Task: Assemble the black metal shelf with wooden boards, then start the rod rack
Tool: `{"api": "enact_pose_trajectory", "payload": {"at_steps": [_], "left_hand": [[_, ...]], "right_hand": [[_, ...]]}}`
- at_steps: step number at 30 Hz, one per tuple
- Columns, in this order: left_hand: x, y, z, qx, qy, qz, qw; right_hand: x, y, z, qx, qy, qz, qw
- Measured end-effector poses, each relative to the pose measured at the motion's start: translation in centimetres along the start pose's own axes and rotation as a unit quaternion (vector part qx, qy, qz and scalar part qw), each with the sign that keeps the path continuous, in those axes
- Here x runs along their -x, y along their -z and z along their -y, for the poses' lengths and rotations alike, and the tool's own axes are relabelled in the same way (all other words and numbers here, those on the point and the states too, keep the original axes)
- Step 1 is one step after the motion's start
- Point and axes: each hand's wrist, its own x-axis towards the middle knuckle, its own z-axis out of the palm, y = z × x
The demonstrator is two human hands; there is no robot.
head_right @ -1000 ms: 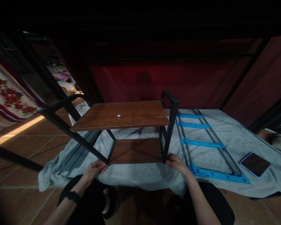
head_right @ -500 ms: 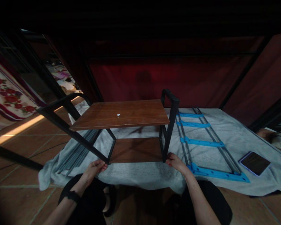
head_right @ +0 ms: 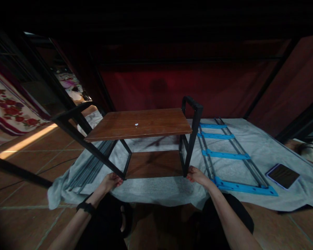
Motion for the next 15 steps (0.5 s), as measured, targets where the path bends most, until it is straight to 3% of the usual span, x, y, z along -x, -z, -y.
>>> {"api": "enact_pose_trajectory", "payload": {"at_steps": [10, 15], "left_hand": [[-0.4, 0.4, -0.8, -0.031, 0.008, 0.031, 0.999], [-0.6, 0.6, -2.2, -0.066, 0.025, 0.055, 0.996]], "right_hand": [[0.4, 0.7, 0.5, -0.041, -0.011, 0.033, 0.999], [0.0, 0.2, -0.1, -0.046, -0.006, 0.003, 0.999]]}}
